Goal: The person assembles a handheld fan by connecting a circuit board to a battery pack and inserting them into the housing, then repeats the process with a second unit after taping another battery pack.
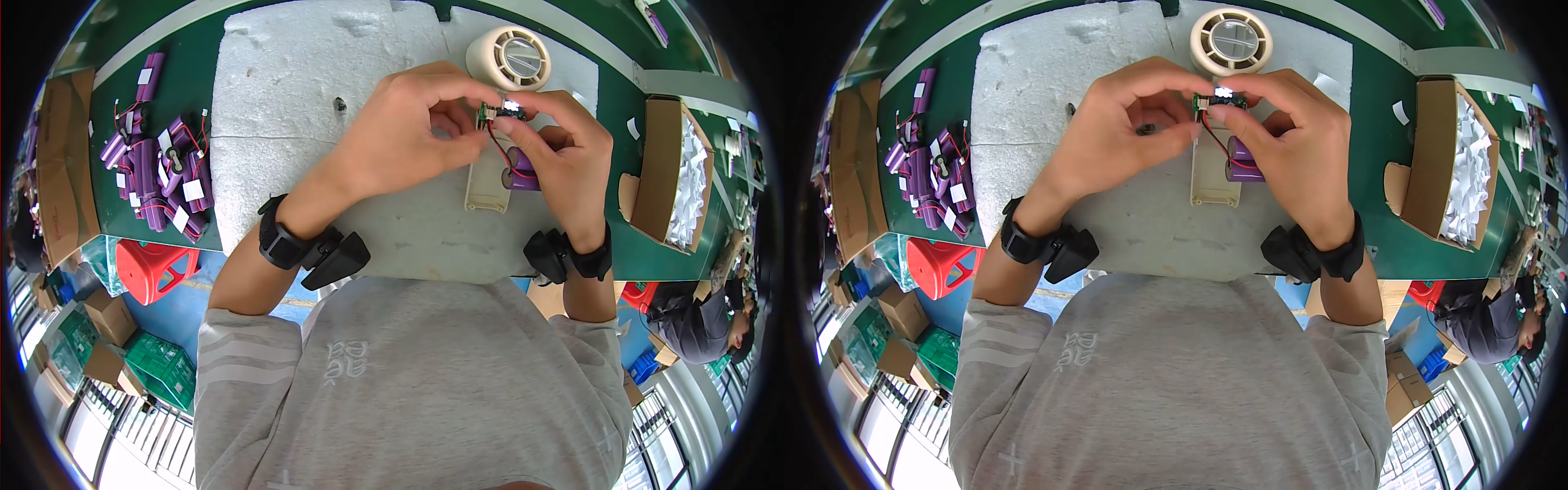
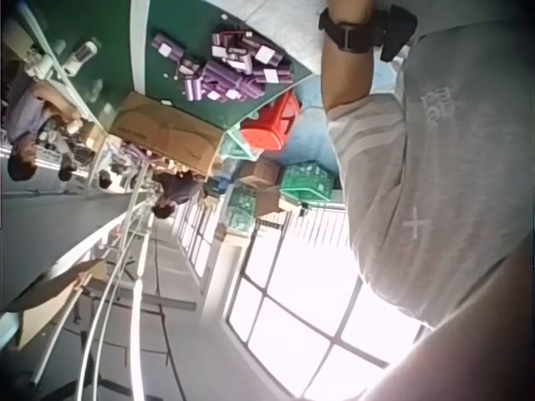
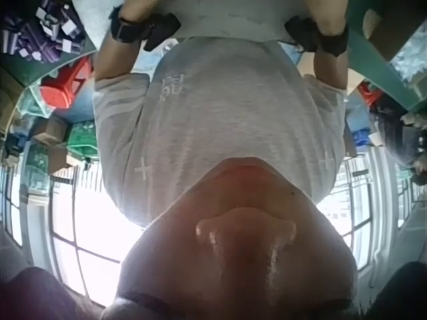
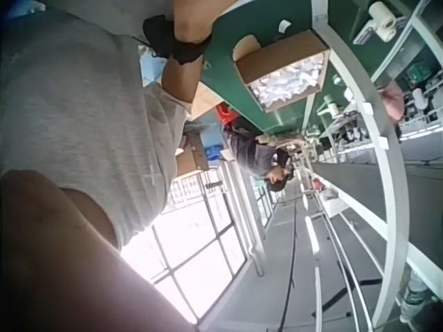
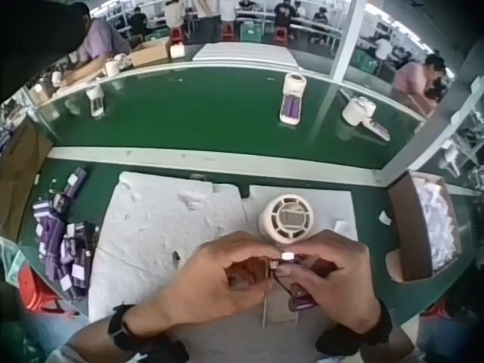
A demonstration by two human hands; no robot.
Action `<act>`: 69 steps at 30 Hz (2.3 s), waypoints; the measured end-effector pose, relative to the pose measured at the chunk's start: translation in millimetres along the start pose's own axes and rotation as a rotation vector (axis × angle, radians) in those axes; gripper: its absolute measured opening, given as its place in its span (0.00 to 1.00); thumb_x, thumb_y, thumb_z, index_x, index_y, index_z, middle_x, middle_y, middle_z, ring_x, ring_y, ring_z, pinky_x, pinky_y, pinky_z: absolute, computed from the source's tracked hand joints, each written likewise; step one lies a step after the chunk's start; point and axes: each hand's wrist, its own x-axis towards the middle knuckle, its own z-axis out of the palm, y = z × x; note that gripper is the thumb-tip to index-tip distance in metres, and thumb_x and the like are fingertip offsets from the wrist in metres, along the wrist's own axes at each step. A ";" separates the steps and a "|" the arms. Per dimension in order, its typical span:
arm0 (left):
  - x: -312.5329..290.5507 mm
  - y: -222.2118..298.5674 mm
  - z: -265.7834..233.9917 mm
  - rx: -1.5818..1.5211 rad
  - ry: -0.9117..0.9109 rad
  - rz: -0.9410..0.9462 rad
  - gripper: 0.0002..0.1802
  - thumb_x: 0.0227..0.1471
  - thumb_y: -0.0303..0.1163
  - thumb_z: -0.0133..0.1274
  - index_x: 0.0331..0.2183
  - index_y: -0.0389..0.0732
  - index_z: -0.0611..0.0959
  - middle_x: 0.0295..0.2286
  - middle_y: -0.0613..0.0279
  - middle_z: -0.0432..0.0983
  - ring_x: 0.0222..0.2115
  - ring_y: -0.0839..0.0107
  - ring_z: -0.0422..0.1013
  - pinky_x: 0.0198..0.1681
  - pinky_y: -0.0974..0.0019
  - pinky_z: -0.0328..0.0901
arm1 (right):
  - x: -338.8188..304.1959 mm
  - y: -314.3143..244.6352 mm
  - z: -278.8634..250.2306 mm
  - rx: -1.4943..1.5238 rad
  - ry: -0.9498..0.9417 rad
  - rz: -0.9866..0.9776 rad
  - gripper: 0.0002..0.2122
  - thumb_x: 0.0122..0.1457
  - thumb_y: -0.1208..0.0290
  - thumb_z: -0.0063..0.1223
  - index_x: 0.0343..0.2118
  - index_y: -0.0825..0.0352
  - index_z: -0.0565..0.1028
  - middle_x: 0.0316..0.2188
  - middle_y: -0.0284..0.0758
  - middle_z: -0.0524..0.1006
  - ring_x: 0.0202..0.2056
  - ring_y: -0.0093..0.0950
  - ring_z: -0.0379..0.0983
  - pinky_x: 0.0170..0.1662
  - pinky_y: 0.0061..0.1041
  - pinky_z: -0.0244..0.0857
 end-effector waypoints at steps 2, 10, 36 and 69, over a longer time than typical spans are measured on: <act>0.0 2.2 0.3 -0.011 -0.015 -0.055 0.19 0.46 0.16 0.55 0.43 0.36 0.79 0.35 0.64 0.76 0.30 0.78 0.74 0.32 0.76 0.69 | 0.1 -2.5 -2.1 -0.001 -0.008 0.016 0.09 0.50 0.80 0.62 0.36 0.69 0.79 0.32 0.30 0.76 0.20 0.13 0.69 0.20 0.11 0.59; 2.0 6.9 3.5 -0.087 -0.021 -0.227 0.19 0.42 0.22 0.58 0.41 0.40 0.79 0.28 0.60 0.76 0.24 0.75 0.73 0.30 0.70 0.69 | 1.5 -0.9 -10.2 -0.022 -0.089 -0.023 0.09 0.50 0.81 0.61 0.35 0.68 0.79 0.32 0.30 0.75 0.22 0.13 0.69 0.21 0.12 0.59; 0.9 2.6 14.9 0.049 0.050 -0.207 0.14 0.41 0.23 0.58 0.34 0.40 0.76 0.20 0.59 0.75 0.20 0.67 0.73 0.25 0.67 0.67 | 1.2 1.4 -4.3 -0.332 -0.012 -0.254 0.10 0.47 0.78 0.64 0.35 0.65 0.81 0.28 0.32 0.75 0.23 0.22 0.71 0.24 0.19 0.63; 2.2 12.5 14.5 0.173 0.018 -0.070 0.15 0.40 0.21 0.57 0.35 0.42 0.84 0.31 0.63 0.77 0.29 0.75 0.71 0.33 0.73 0.66 | -37.7 -15.2 -55.5 0.143 -0.523 0.082 0.27 0.47 0.86 0.53 0.54 0.67 0.65 0.34 0.37 0.71 0.37 0.27 0.72 0.41 0.26 0.65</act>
